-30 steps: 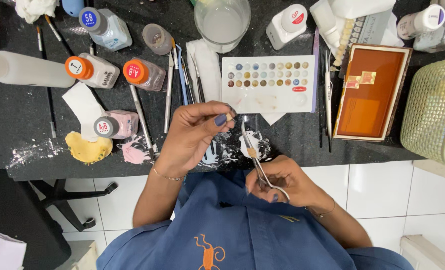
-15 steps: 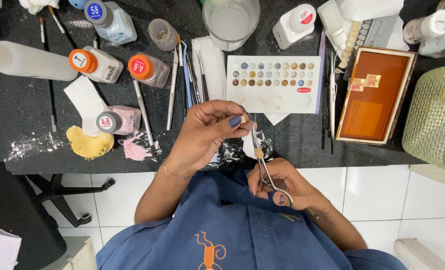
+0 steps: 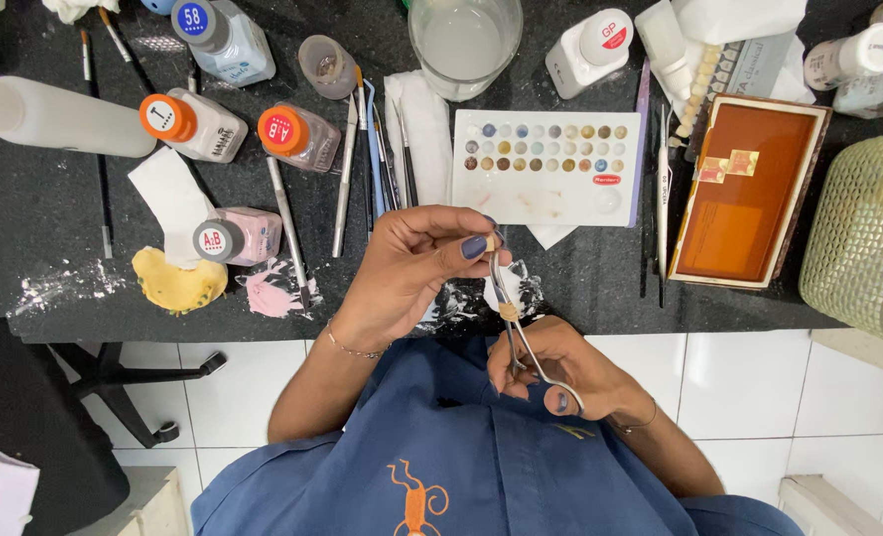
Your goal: The person dispenses liquid from a bottle onto a white powder on a mixing pad, mixes it with a spatula, and applies the mixture to a small dental restoration. They then trim and shape the restoration with scissors and a scalpel-like hand tool while comparing it against a shade guide.
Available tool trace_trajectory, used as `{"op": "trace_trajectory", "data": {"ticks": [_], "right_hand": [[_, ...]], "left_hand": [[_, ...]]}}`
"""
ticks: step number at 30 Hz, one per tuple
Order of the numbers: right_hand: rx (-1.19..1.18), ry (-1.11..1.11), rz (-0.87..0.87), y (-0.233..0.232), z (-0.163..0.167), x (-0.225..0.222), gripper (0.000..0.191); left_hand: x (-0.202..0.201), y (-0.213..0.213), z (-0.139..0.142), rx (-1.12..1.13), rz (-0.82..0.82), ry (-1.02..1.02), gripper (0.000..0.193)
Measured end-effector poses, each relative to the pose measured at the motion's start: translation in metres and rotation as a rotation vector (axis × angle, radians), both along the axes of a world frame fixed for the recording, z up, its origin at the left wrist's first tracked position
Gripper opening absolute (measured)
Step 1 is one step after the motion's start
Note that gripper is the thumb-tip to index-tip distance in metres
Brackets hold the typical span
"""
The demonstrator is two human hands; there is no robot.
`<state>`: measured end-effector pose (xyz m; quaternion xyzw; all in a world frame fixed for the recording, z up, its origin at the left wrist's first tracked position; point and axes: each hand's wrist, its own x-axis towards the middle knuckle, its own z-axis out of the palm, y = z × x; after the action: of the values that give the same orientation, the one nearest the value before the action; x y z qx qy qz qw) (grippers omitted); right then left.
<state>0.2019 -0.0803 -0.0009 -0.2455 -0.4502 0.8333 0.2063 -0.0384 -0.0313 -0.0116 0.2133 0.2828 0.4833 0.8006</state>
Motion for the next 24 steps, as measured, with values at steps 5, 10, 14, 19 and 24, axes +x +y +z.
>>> {"op": "trace_trajectory", "data": {"ticks": [5, 10, 14, 19, 24], "right_hand": [[0.058, 0.004, -0.007, 0.0008, 0.0026, -0.0012, 0.077], [0.012, 0.003, 0.001, 0.0013, 0.0045, -0.003, 0.078], [0.022, 0.014, 0.004, 0.0005, 0.0048, -0.0031, 0.078], [0.031, -0.003, -0.007, 0.0007, 0.0059, -0.0008, 0.075], [0.006, 0.01, -0.024, 0.0, 0.0067, -0.0009, 0.075]], "left_hand": [[0.0009, -0.0009, 0.0, -0.019, -0.023, 0.031, 0.022], [0.0008, -0.0004, -0.0007, -0.021, -0.014, 0.001, 0.022], [-0.0002, -0.0007, -0.0015, 0.008, -0.02, -0.035, 0.021], [0.0008, -0.0022, -0.0023, -0.007, -0.026, -0.065, 0.022], [0.0008, -0.0024, -0.0043, -0.006, -0.033, -0.071, 0.024]]}}
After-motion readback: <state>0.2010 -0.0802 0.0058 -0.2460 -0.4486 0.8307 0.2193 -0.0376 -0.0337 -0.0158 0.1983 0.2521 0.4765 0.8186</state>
